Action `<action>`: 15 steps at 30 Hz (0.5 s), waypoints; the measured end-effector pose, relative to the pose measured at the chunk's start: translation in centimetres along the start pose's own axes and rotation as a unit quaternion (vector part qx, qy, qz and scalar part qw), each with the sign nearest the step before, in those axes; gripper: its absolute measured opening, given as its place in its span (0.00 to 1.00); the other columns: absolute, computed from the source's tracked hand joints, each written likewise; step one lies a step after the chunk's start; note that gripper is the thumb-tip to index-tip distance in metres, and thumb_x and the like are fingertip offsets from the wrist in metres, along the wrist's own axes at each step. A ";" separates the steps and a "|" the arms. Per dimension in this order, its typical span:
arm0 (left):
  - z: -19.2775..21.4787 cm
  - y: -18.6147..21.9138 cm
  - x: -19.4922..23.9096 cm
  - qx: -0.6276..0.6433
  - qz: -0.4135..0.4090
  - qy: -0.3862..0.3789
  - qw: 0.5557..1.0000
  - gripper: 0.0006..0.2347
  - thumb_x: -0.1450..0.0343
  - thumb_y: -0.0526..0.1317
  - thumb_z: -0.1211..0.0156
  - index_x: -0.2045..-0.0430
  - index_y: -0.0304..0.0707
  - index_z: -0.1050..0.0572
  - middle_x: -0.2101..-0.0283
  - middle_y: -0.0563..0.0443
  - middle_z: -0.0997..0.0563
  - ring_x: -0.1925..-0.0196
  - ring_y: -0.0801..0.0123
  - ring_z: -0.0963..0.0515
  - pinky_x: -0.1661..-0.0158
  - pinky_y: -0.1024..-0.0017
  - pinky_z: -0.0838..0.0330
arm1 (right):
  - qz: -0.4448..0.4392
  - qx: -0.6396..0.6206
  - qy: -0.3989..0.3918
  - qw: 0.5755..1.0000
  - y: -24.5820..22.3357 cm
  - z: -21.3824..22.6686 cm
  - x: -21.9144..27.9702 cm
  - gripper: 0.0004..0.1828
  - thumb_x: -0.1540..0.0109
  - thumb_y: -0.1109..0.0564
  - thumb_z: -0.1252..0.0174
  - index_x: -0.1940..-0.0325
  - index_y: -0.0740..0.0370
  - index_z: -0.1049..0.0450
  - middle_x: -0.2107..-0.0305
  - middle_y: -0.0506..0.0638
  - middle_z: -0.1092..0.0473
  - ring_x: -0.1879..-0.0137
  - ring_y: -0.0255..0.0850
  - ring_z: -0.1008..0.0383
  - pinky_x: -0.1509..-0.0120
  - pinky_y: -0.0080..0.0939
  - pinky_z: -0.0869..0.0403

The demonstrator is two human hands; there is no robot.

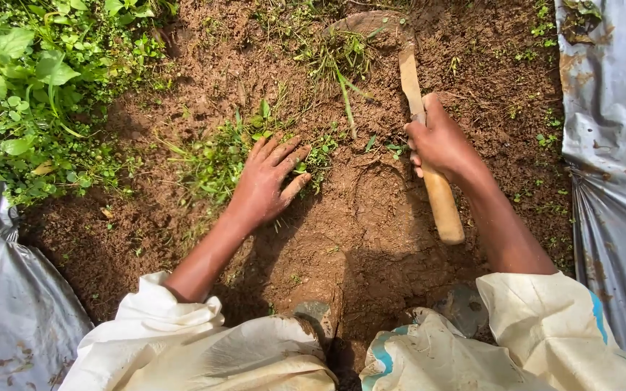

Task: The person uses a hoe to loosen the soil and remove weeds from a garden bed. They repeatedly strike the ground with the tool and use their left hand to gather the uprooted vegetation.

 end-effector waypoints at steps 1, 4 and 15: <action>0.1 0.0 -0.1 -0.001 0.002 0.000 1.000 0.21 0.24 0.53 0.55 0.39 0.45 0.31 0.34 0.45 0.30 0.28 0.52 0.40 0.28 0.53 0.59 | 0.001 0.000 -0.002 1.000 0.9 0.2 -0.9 0.34 0.31 0.68 0.59 0.24 0.82 0.64 0.45 0.85 0.40 0.62 0.48 0.28 0.62 0.50 0.25; 0.4 0.0 0.1 -0.005 -0.001 0.000 1.000 0.21 0.24 0.54 0.55 0.40 0.45 0.31 0.34 0.46 0.31 0.27 0.53 0.41 0.28 0.53 0.59 | 0.018 -0.107 0.011 0.994 1.5 0.0 -1.9 0.32 0.31 0.66 0.60 0.24 0.76 0.61 0.68 0.55 0.36 0.74 0.37 0.35 0.74 0.37 0.27; 0.5 0.2 0.1 0.032 -0.009 0.031 0.999 0.21 0.24 0.53 0.54 0.39 0.47 0.31 0.37 0.44 0.28 0.29 0.50 0.39 0.29 0.50 0.56 | 0.084 -0.081 0.028 0.993 1.4 1.4 -1.5 0.25 0.30 0.68 0.61 0.30 0.83 0.54 0.72 0.57 0.36 0.77 0.39 0.35 0.78 0.41 0.27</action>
Point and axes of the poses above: each hand's wrist, its own x-axis away from the middle knuckle, its own z-axis out of the back of the hand, y = z × x, the point moved 6 cm from there along -x, towards the middle knuckle
